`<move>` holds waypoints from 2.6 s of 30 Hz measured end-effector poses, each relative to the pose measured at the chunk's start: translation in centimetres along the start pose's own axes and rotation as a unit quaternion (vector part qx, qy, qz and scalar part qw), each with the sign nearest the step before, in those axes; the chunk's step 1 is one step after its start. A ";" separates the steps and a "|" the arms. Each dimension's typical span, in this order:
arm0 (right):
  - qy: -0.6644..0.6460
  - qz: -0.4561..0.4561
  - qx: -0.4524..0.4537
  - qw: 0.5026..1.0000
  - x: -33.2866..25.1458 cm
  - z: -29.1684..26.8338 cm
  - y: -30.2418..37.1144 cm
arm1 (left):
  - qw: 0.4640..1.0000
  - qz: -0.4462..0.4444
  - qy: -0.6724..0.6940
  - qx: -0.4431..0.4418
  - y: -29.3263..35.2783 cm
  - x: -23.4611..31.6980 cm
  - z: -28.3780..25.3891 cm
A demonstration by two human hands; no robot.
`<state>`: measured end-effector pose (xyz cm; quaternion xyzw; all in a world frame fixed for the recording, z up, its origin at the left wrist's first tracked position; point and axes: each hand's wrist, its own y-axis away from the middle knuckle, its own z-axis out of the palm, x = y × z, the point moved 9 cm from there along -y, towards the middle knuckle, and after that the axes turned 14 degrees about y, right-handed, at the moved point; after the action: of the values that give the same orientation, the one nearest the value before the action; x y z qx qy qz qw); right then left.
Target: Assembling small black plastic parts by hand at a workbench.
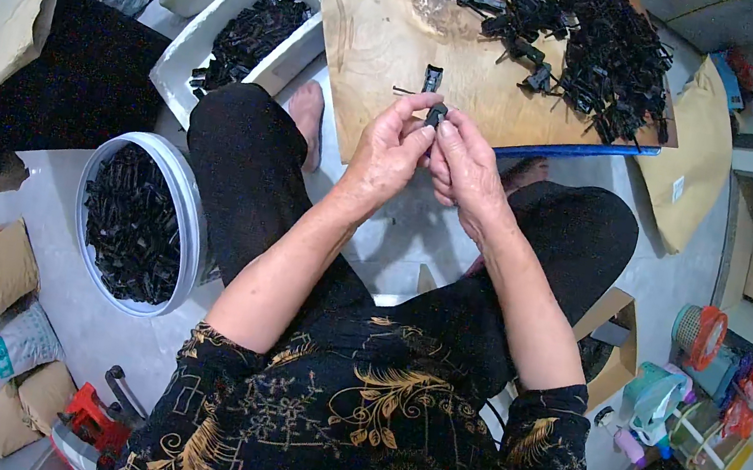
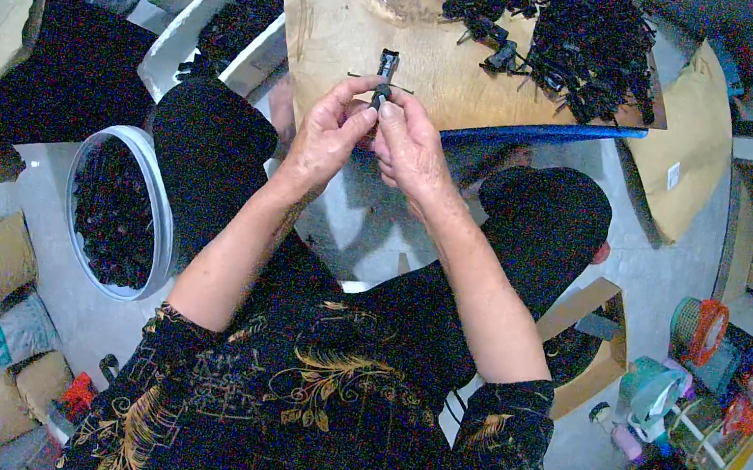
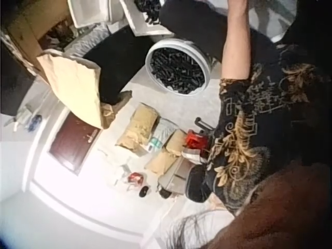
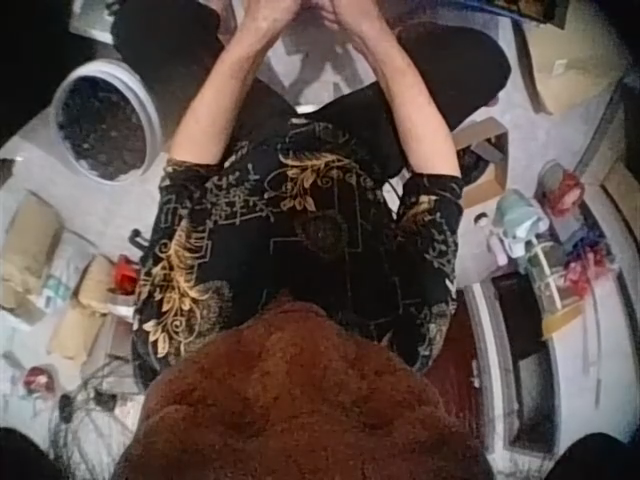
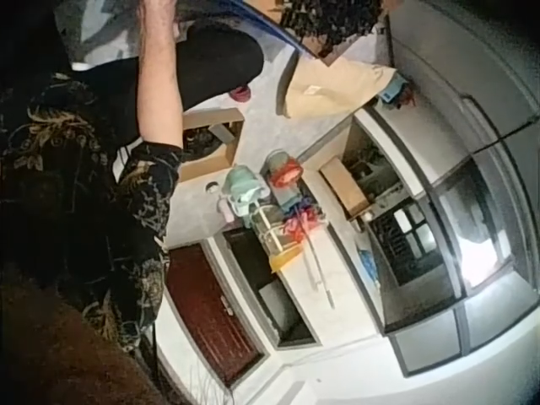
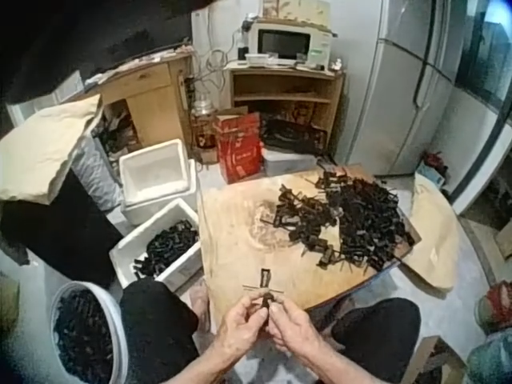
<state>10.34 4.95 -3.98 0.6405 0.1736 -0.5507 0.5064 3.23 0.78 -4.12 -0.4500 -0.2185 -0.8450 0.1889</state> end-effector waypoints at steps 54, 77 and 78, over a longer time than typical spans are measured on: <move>0.029 0.026 -0.043 0.998 1.0 0.8 -1.4 | 0.996 -0.031 0.055 0.057 0.6 -0.2 -1.8; 0.113 0.037 -0.024 0.993 0.7 0.2 -2.5 | 0.971 0.146 -0.179 0.057 -0.3 0.6 -1.9; 0.150 0.023 -0.019 0.988 0.8 -0.1 -2.7 | 0.967 0.132 -0.209 0.054 -0.3 0.4 -1.8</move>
<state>8.51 5.90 -5.89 0.7102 0.2433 -0.4328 0.4991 1.72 -0.01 -4.75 -0.6307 -0.2375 -0.6865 0.2732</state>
